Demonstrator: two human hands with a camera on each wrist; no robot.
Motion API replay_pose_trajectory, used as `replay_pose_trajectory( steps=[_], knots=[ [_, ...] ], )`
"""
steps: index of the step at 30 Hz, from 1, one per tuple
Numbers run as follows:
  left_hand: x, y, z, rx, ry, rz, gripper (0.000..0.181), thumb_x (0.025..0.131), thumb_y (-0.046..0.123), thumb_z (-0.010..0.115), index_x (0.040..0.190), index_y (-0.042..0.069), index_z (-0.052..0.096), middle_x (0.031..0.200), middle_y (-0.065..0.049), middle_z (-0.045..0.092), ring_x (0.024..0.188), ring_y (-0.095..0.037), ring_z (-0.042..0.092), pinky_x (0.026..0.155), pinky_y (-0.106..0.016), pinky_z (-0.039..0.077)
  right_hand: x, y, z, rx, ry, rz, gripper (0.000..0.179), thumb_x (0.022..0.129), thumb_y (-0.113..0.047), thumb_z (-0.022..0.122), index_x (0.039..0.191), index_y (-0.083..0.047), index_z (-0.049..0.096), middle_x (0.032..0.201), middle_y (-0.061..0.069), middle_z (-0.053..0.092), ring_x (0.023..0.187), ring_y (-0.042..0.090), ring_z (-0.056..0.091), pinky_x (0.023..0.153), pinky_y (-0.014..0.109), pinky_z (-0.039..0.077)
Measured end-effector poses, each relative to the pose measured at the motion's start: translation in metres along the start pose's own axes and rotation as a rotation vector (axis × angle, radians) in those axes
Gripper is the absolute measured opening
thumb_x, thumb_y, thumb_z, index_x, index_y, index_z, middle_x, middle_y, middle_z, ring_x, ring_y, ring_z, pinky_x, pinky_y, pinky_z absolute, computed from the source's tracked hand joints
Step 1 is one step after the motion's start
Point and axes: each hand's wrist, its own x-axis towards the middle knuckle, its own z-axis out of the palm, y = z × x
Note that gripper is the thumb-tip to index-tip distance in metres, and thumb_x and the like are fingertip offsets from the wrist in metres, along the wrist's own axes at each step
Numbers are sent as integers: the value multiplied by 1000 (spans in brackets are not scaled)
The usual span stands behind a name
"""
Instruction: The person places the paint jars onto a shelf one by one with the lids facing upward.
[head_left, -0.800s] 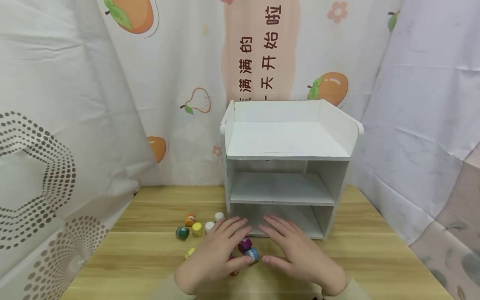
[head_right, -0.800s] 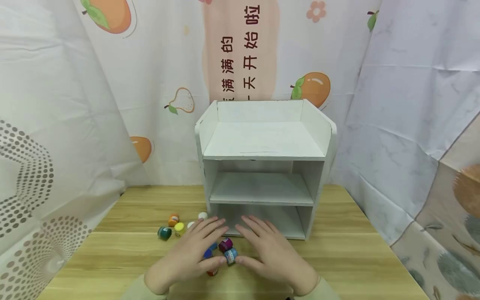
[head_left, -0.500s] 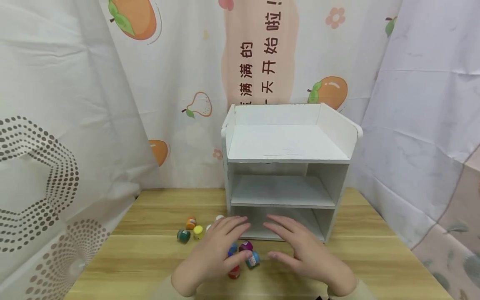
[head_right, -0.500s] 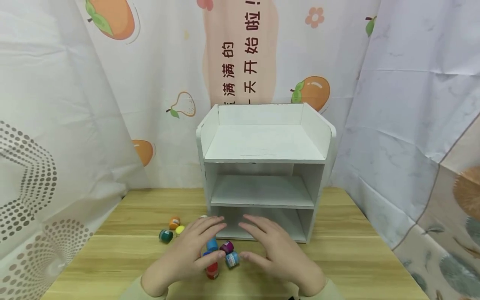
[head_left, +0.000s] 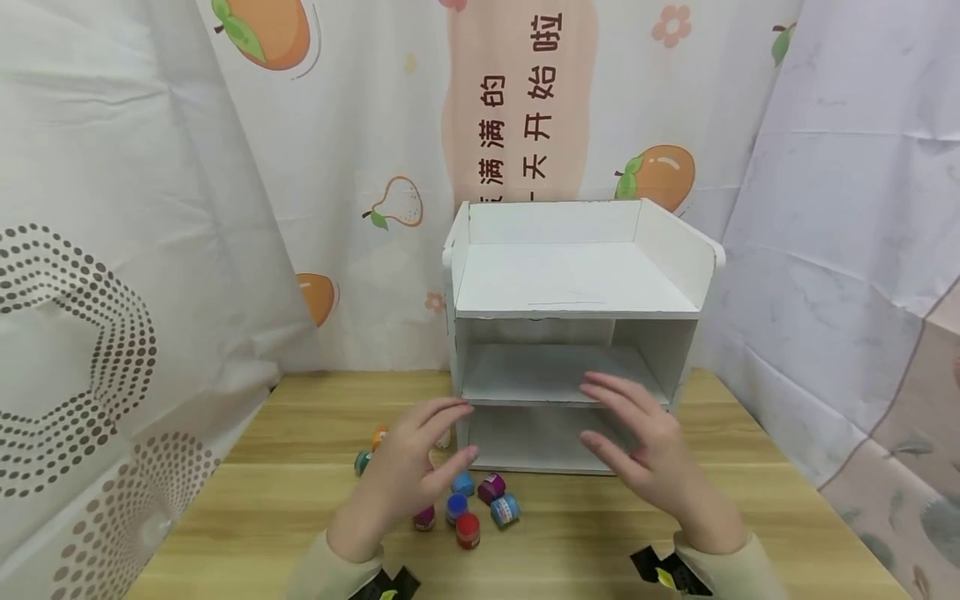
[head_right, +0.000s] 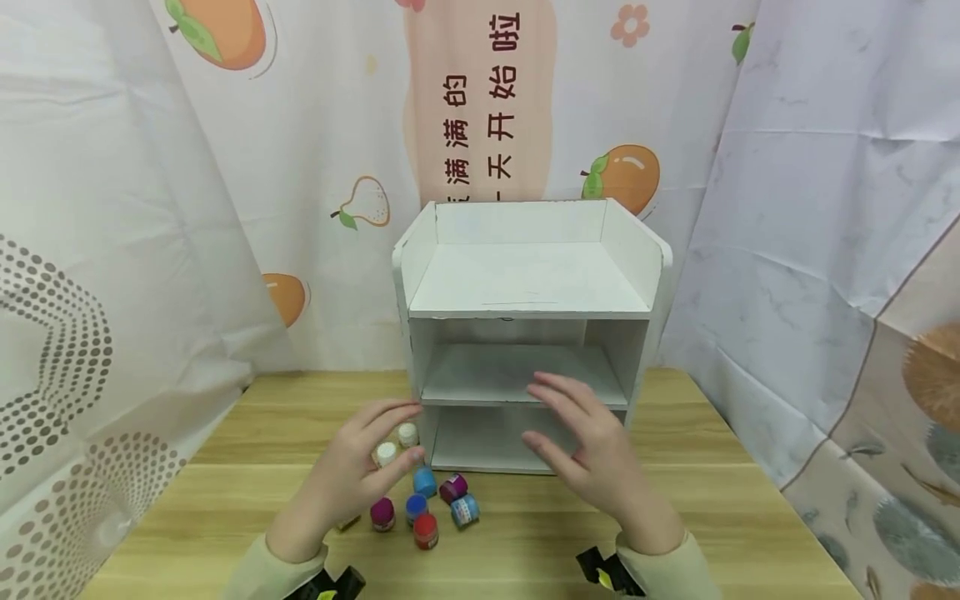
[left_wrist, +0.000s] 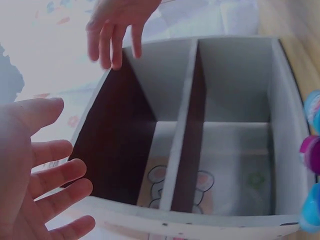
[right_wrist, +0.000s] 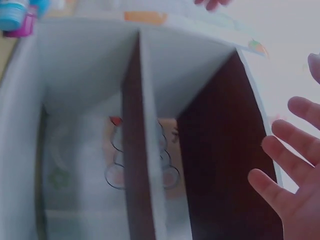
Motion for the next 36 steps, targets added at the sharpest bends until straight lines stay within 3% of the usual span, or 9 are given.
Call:
replay_pose_trajectory(
  steps=[5,13,17,20,22,25,30,36],
  knots=[
    [0,-9,-7,-24,18,-68,44,97,30,70,132,5,63,133,-8,62,122,-25,60,99,-41,51,10,6,-14,-57,152,-4,53,100,-41,64,115,10,68,116,30,65,112,33,62,105,24,41],
    [-11,-27,-19,10,24,-199,44,94,23,75,134,7,63,131,-6,62,120,-24,60,94,-42,53,1,25,-30,-184,323,60,55,98,-41,67,110,12,69,110,30,67,107,32,63,101,21,42],
    [-18,-36,-24,17,36,-239,44,94,22,75,134,7,63,131,-5,62,115,-22,61,74,-31,58,-2,30,-37,-206,378,136,58,95,-39,70,115,14,65,112,32,64,110,29,61,99,21,43],
    [-22,-42,-28,25,40,-269,44,94,21,75,134,7,63,131,-6,62,116,-25,61,72,-32,58,-5,29,-42,-177,377,251,51,92,-21,73,123,17,58,118,36,58,118,25,57,99,19,43],
    [-25,-47,-30,41,33,-288,45,94,23,75,134,8,63,132,-7,62,120,-26,60,84,-39,57,-9,30,-43,-137,369,345,50,88,-4,73,129,17,53,123,36,54,122,23,55,100,19,44],
    [-27,-53,-33,70,21,-313,46,94,25,75,135,8,62,133,-8,62,123,-28,59,97,-49,51,-20,40,-44,-69,345,485,64,80,15,72,138,14,45,133,31,51,130,22,52,101,20,44],
    [-29,-61,-40,89,30,-345,47,94,24,75,135,6,61,132,-11,62,122,-31,59,96,-53,51,-39,61,-43,-5,296,674,78,83,13,73,151,-1,36,148,16,46,138,20,46,98,20,47],
    [-31,-66,-51,78,72,-355,44,94,19,75,134,3,61,131,-14,63,121,-36,59,95,-58,50,-53,75,-39,28,220,778,77,97,-1,65,162,-14,26,157,19,39,142,25,41,92,10,44]
  ],
)
